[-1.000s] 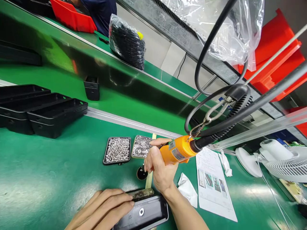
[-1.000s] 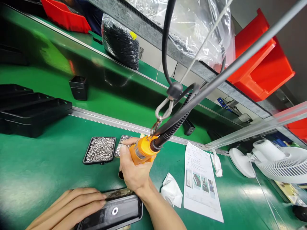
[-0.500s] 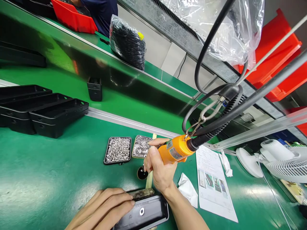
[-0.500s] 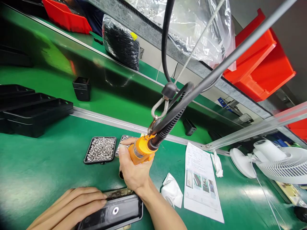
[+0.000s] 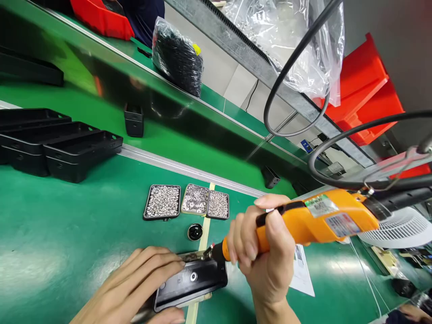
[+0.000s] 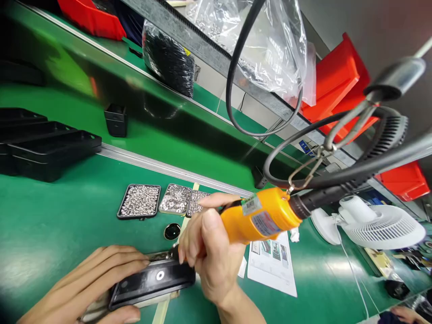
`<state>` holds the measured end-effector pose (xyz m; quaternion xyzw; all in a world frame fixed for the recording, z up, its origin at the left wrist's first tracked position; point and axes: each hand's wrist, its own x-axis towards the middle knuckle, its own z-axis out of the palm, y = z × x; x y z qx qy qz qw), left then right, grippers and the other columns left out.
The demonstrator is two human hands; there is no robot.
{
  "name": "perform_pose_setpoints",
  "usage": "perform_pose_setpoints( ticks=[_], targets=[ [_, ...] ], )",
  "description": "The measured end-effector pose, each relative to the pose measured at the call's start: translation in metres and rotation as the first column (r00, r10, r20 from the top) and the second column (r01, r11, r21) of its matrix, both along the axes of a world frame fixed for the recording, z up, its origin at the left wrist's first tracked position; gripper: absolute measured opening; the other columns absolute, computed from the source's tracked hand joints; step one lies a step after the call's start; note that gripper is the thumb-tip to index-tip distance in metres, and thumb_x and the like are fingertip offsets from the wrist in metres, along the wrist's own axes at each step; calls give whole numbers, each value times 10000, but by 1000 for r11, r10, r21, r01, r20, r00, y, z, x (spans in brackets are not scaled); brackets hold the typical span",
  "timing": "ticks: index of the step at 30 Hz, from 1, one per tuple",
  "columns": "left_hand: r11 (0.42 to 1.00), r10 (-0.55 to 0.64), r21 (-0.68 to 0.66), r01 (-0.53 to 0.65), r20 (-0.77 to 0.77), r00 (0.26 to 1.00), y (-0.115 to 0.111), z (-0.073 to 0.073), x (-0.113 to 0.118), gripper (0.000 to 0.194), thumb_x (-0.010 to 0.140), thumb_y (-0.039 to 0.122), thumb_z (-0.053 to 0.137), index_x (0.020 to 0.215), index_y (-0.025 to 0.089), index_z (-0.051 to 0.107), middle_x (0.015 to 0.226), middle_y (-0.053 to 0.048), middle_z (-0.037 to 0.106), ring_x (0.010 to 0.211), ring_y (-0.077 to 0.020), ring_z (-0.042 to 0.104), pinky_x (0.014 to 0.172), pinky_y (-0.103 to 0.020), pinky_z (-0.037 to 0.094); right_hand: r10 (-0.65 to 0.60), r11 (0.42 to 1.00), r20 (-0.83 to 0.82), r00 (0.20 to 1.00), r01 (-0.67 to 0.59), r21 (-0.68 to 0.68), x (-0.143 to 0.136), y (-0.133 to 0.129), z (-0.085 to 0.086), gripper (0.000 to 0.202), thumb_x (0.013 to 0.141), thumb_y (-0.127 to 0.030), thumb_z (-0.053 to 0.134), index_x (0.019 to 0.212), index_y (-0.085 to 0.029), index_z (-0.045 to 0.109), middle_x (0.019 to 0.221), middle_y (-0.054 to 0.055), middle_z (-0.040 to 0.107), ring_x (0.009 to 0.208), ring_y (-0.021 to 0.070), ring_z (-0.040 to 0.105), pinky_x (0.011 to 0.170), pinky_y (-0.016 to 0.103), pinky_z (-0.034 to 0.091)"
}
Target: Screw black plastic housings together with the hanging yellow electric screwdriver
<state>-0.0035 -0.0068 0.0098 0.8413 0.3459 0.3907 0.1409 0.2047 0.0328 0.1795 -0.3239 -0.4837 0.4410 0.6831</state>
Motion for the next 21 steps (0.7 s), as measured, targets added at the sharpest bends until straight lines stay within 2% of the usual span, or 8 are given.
perform_pose_setpoints(
  ticks=[5, 8, 11, 15, 21],
  targets=[
    [1000, -2, -23, 1, -21, 1000, -4, -1, 1, 533, 1022, 542, 802, 1445, 256, 647, 1369, -49, 810, 1271, -200, 765, 1200, -315, 534, 101, 995, 21, 995, -101, -27, -1, -23, -18, 122, 1158, -348, 613, 1145, -322, 731, 535, -138, 401, 384, 72, 296, 423, 168, 430],
    [1000, -9, -25, 9, -29, 1000, -5, 1, 1, 536, 1024, 528, 805, 1456, 255, 643, 1362, -44, 814, 1273, -201, 770, 1205, -314, 533, 103, 994, 39, 994, -104, 15, -3, -27, -31, 165, 1174, -343, 562, 1186, -330, 726, 553, -135, 383, 380, 70, 276, 414, 165, 402],
    [1000, -3, -28, 2, -14, 1000, -4, 3, 2, 520, 1024, 537, 801, 1437, 255, 659, 1354, -49, 817, 1259, -210, 774, 1177, -319, 553, 95, 994, 38, 995, -96, 45, -4, -27, -35, 207, 1191, -331, 517, 1227, -333, 722, 566, -134, 365, 381, 68, 257, 415, 159, 385],
    [1000, 16, -22, -16, -24, 1000, -4, 6, 2, 492, 1028, 539, 793, 1415, 258, 675, 1340, -37, 821, 1246, -200, 773, 1183, -317, 536, 129, 991, 81, 988, -131, 28, -3, -28, -38, 170, 1189, -342, 550, 1235, -338, 713, 584, -128, 382, 407, 79, 298, 438, 170, 396],
    [1000, 12, 25, -10, -43, 999, -4, 8, 2, 482, 1072, 556, 737, 1420, 229, 665, 1341, -17, 812, 1287, -165, 737, 1319, -276, 352, 121, 991, 171, 978, -130, 43, -1, -35, -56, 182, 1203, -390, 501, 1302, -339, 643, 606, -123, 392, 417, 100, 319, 432, 197, 394]
  ],
)
